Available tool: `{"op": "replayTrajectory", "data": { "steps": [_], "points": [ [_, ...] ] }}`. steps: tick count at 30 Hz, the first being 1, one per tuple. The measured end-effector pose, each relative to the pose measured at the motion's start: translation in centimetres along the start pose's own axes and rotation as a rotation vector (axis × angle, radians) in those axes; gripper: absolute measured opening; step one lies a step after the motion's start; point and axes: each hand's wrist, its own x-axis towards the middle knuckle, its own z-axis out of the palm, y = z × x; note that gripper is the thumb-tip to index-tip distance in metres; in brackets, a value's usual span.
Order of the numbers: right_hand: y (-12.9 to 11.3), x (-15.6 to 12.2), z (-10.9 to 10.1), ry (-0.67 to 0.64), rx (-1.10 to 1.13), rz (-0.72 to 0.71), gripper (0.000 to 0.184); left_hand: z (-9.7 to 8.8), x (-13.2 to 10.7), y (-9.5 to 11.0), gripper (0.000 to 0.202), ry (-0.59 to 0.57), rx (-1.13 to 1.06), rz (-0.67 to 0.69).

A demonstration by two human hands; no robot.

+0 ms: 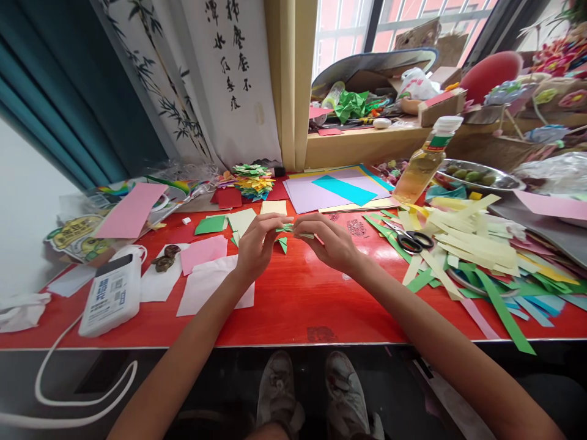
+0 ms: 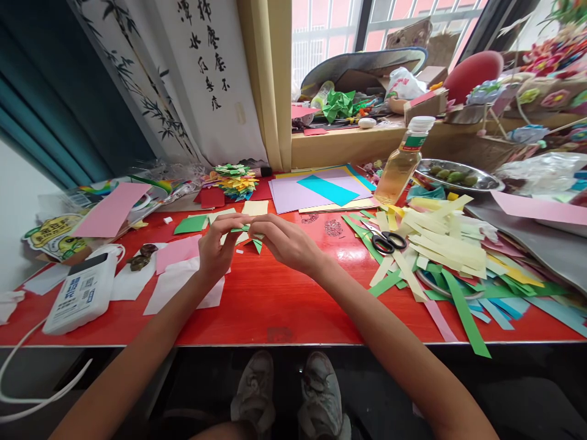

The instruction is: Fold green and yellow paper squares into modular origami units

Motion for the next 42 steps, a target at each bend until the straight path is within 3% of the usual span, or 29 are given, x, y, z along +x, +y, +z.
{"op": "replayTrajectory", "data": {
  "steps": [21,28,35,42],
  "points": [
    [0.0,0.1,0.1,0.026,0.021,0.000,0.016,0.1,-0.1,0.1,0.023,-0.002,0.011,-0.015],
    [0.3,-0.1,0.4,0.048,-0.084,0.056,0.014,0.2,-0.2,0.1,0.019,-0.029,0.011,-0.027],
    [0.5,0.1,-0.3,-0.083,0.011,0.120,0.014,0.2,-0.3,-0.2,0.016,-0.041,0.001,-0.075],
    [0.6,0.2,-0.5,-0.121,-0.027,0.149,0.014,0.3,-0.4,-0.3,0.017,-0.058,-0.023,-0.085]
  ]
}}
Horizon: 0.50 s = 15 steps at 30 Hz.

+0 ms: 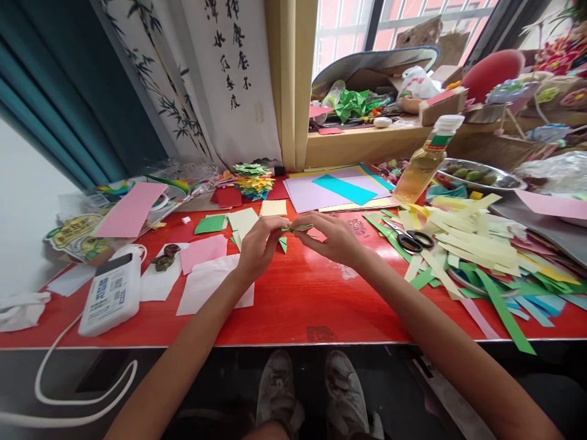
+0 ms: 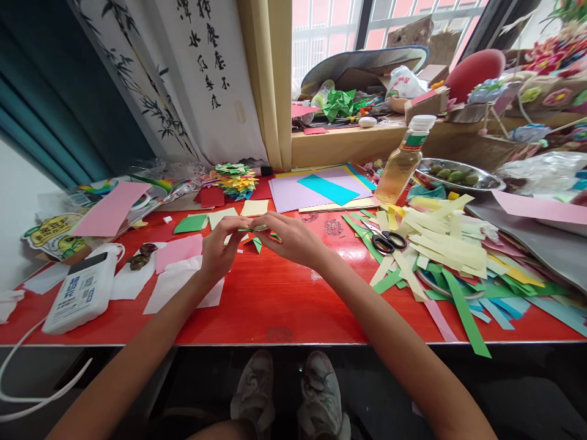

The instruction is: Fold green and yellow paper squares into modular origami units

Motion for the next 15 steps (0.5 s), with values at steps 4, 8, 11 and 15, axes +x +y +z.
{"op": "replayTrajectory", "data": {
  "steps": [4,8,11,15],
  "points": [
    [0.16,-0.16,0.28,0.043,-0.041,-0.032,0.012,0.02,-0.06,-0.09,0.018,-0.012,0.016,-0.013],
    [0.21,-0.21,0.34,0.034,-0.060,-0.024,0.011,-0.03,-0.16,-0.16,0.018,-0.020,0.026,-0.022],
    [0.10,-0.13,0.21,0.005,-0.045,-0.012,0.013,-0.03,-0.17,-0.06,0.016,-0.012,0.040,-0.035],
    [-0.02,0.08,-0.02,-0.063,-0.018,0.021,0.015,0.06,-0.10,0.27,0.014,0.007,0.016,-0.135]
  ]
}}
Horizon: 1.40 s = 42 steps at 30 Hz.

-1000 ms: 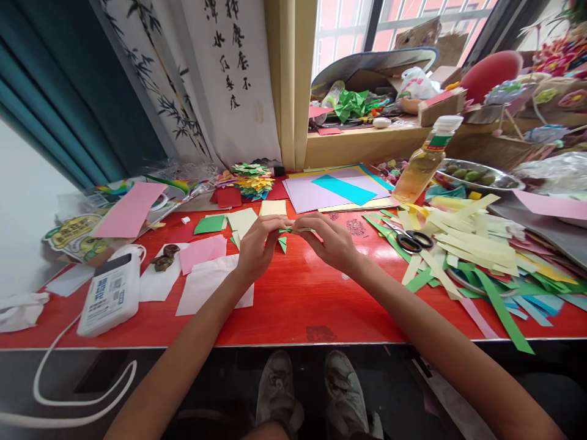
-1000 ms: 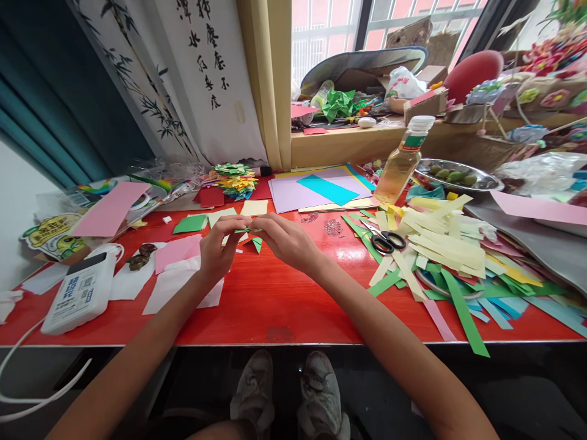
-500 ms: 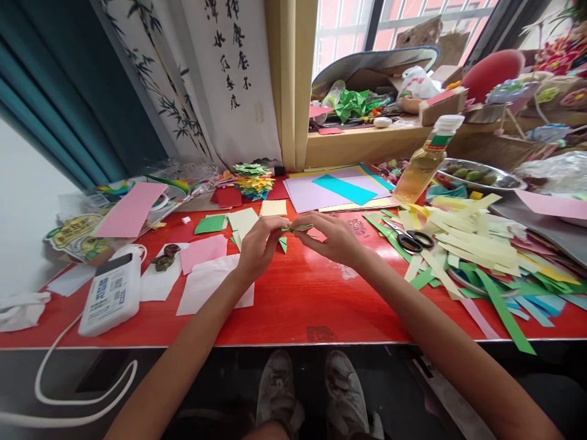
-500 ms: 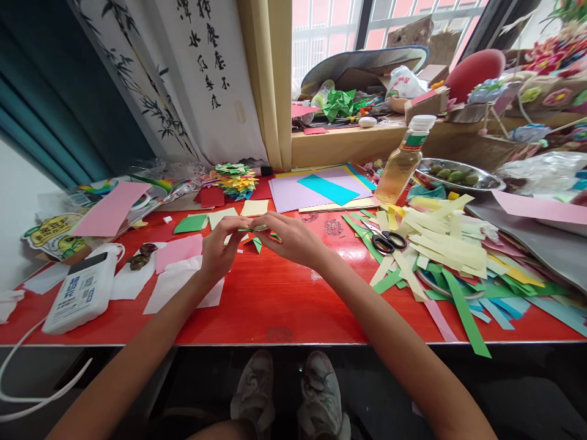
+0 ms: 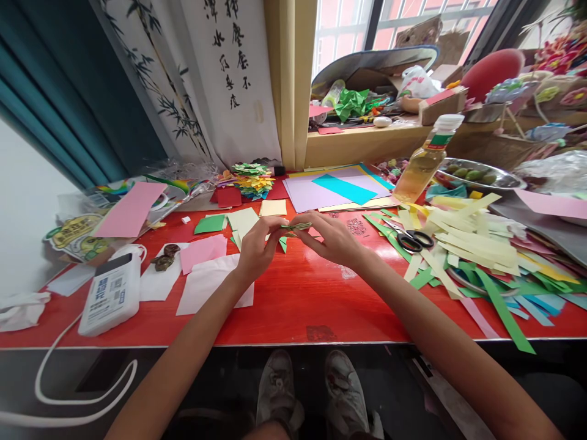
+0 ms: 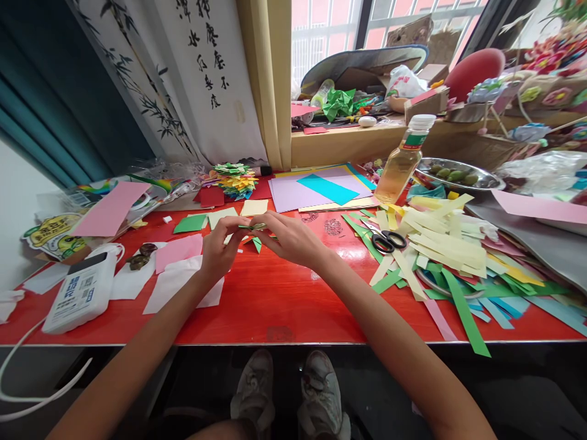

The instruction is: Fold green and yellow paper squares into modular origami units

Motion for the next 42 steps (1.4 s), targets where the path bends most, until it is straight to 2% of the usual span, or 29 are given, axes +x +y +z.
{"op": "replayTrajectory", "data": {
  "steps": [5,13,20,23,27,33,35,37,40,42],
  "points": [
    [0.5,0.1,0.0,-0.007,-0.089,0.064,0.019,0.1,0.0,0.3,0.015,0.013,-0.112,-0.186],
    [1.3,-0.5,1.4,0.033,0.116,0.180,0.019,0.2,0.2,0.4,0.021,-0.077,-0.195,-0.267],
    [1.8,-0.4,1.6,0.044,0.125,0.354,0.021,0.4,0.5,-0.6,0.024,-0.166,-0.294,-0.425],
    [1.8,-0.5,1.8,0.008,0.159,0.406,0.026,0.6,0.4,-0.8,0.026,-0.194,-0.360,-0.503],
    [2.0,-0.7,2.0,-0.048,0.157,0.437,0.029,0.9,0.3,-1.0,0.026,-0.210,-0.451,-0.510],
    [2.6,-0.9,2.1,-0.221,0.126,0.539,0.042,0.9,0.4,-1.5,0.027,-0.322,-0.481,-0.595],
    [3.0,-1.1,2.2,-0.230,0.158,0.575,0.046,0.9,0.4,-1.5,0.026,-0.333,-0.450,-0.636],
    [3.5,-1.4,2.5,-0.182,0.216,0.625,0.048,0.8,0.5,-1.4,0.023,-0.344,-0.448,-0.673],
    [4.3,-2.0,2.9,-0.071,0.290,0.709,0.047,0.4,0.8,-1.0,0.018,-0.308,-0.507,-0.717],
    [4.6,-2.4,3.3,-0.064,0.256,0.672,0.036,0.0,1.1,-1.0,0.016,-0.197,-0.585,-0.730]
  ]
}}
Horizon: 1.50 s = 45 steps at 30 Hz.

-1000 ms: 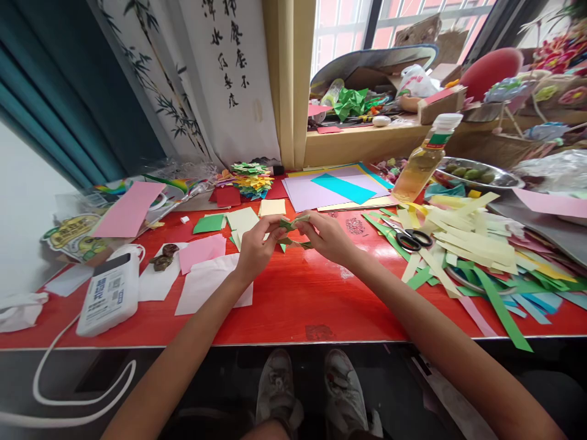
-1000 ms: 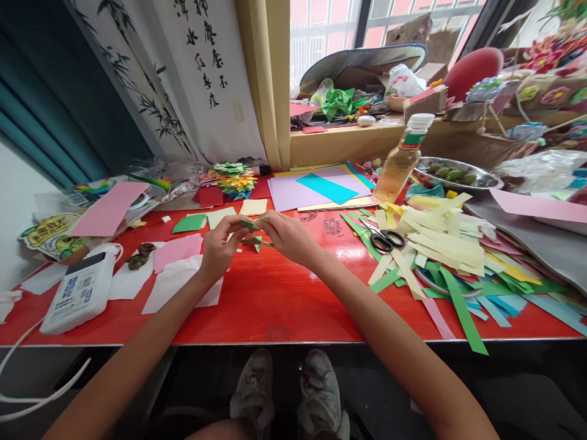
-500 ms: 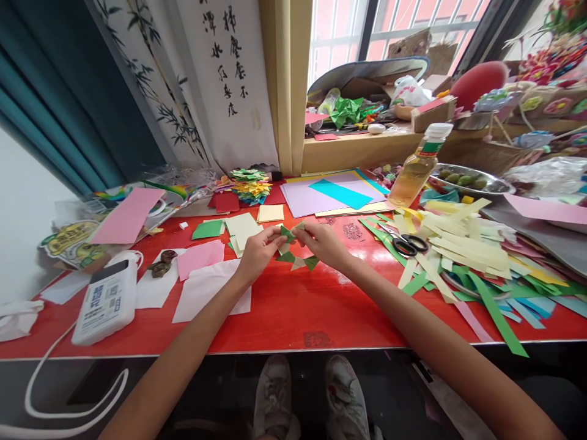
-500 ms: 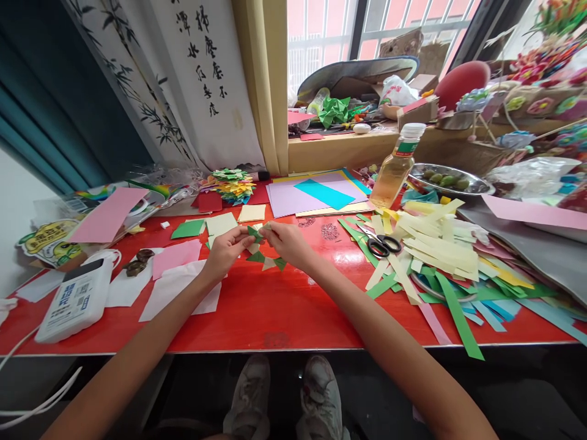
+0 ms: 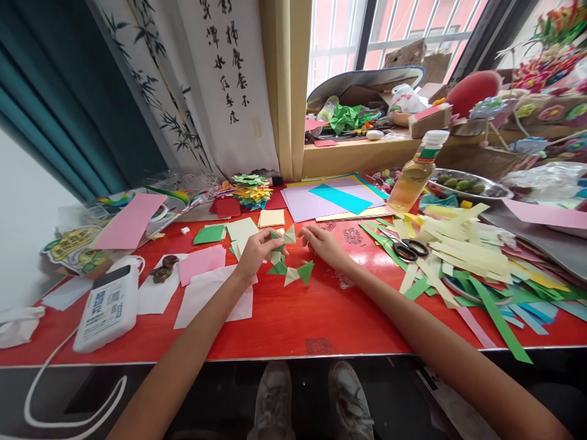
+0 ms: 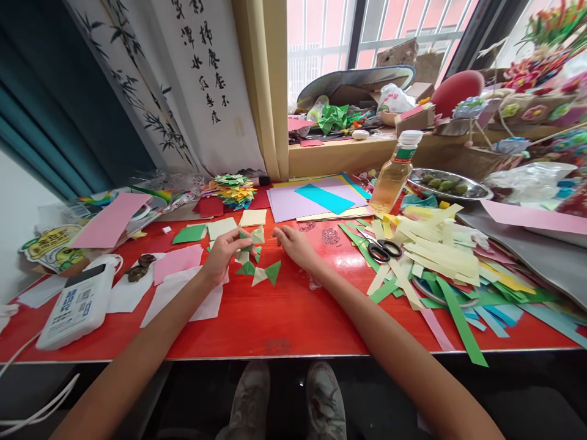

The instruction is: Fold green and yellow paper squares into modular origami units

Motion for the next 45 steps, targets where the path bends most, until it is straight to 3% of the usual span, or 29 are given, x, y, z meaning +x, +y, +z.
{"op": "replayTrajectory", "data": {
  "steps": [2,5,8,12,16,23,29,36,40,45],
  "points": [
    [0.1,-0.2,0.5,-0.053,-0.099,-0.107,0.025,-0.5,0.1,0.4,0.014,0.101,-0.131,0.053],
    [-0.3,-0.4,1.6,-0.173,-0.224,-0.264,0.036,-1.2,0.3,0.6,0.014,0.200,-0.275,0.094],
    [-0.5,-0.3,2.9,-0.220,-0.322,-0.310,0.034,-1.2,0.4,0.4,0.014,0.155,-0.320,0.065],
    [0.0,0.1,3.6,-0.195,-0.328,-0.259,0.025,-0.5,0.3,-0.1,0.012,0.033,-0.282,0.018],
    [0.5,0.2,3.0,-0.110,-0.198,-0.214,0.016,0.1,0.3,-0.8,0.015,0.008,-0.225,0.010],
    [0.0,0.2,0.6,0.141,0.333,0.049,0.027,0.3,0.8,-2.0,0.028,0.055,-0.170,-0.024],
    [-0.6,0.4,-0.8,0.110,0.620,0.111,0.026,0.2,0.8,-2.0,0.031,0.048,-0.163,-0.001],
    [-0.7,0.7,-1.2,0.039,0.750,0.108,0.025,0.3,0.9,-2.3,0.032,0.053,-0.178,-0.035],
    [-0.3,0.7,-1.4,0.067,0.736,0.111,0.025,0.6,0.9,-2.4,0.031,0.084,-0.188,-0.069],
    [-0.4,0.7,-1.6,0.140,0.643,0.127,0.042,1.1,0.8,-2.5,0.029,0.092,-0.221,-0.109]
  ]
}}
